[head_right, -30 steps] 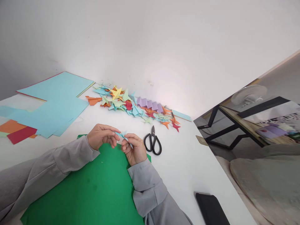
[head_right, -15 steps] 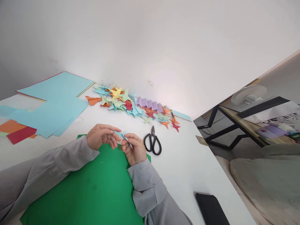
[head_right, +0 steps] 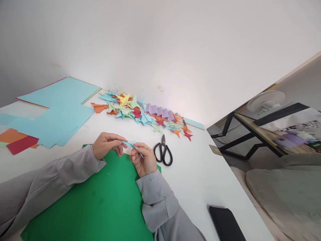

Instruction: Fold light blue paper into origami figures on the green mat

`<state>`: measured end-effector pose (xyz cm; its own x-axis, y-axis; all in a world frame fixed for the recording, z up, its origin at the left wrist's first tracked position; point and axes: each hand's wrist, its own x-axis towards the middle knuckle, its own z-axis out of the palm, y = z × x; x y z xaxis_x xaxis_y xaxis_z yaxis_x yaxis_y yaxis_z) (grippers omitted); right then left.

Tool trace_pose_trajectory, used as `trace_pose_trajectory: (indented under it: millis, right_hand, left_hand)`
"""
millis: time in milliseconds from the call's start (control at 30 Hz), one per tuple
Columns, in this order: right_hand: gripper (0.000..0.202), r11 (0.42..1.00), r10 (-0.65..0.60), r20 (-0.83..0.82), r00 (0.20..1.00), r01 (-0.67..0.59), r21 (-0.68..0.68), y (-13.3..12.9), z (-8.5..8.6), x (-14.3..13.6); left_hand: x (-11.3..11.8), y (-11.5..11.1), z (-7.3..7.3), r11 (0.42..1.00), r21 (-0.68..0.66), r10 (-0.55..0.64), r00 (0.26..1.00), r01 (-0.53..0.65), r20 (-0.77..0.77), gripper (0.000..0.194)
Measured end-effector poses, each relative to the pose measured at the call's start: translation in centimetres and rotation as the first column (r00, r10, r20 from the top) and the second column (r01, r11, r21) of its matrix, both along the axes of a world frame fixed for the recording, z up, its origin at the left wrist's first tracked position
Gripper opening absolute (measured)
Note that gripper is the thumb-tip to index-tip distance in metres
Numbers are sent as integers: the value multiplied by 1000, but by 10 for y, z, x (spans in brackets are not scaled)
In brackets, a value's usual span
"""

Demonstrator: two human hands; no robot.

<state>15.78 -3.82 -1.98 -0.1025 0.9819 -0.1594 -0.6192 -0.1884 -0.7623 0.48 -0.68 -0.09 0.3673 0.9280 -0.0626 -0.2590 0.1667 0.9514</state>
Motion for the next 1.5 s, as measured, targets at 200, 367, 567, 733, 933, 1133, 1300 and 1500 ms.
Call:
trace_pose_trajectory:
  millis: [200,367,567,733,933,1133,1300,1500]
  right_hand:
    - [9,1000,-10,0,1000,10,-6,0,2,-1]
    - [8,1000,-14,-2,1000,14,-18,0,2,-2]
    - [8,1000,-20,11,1000,20,-20,0,3,-2]
    - [8,999,-25,16,1000,25,-24,0,3,-2]
    - [8,1000,-17,11,1000,17,-15,0,1,-2]
    - [8,999,-25,17,1000,25,-23,0,3,-3]
    - [8,999,-34,2,999,34,-16,1,2,-2]
    - [8,999,-27,6,1000,27,-19,1,1,-1]
  left_hand:
    - [1,0,0,1000,-16,-9,1000,9,10,14]
    - [1,-1,-1,999,-20,-33,999,34,29,16]
    - [0,0,-1,997,-65,-47,997,50,53,16]
    - [-1,0,1,994,-99,-44,998,49,54,17]
    - [0,-1,2,987,-155,-36,999,40,30,18]
    - [0,-1,3,982,-187,-27,999,33,32,20]
    - [0,-1,1,989,-139,-31,997,41,72,19]
    - [0,0,0,989,-140,-40,995,53,93,14]
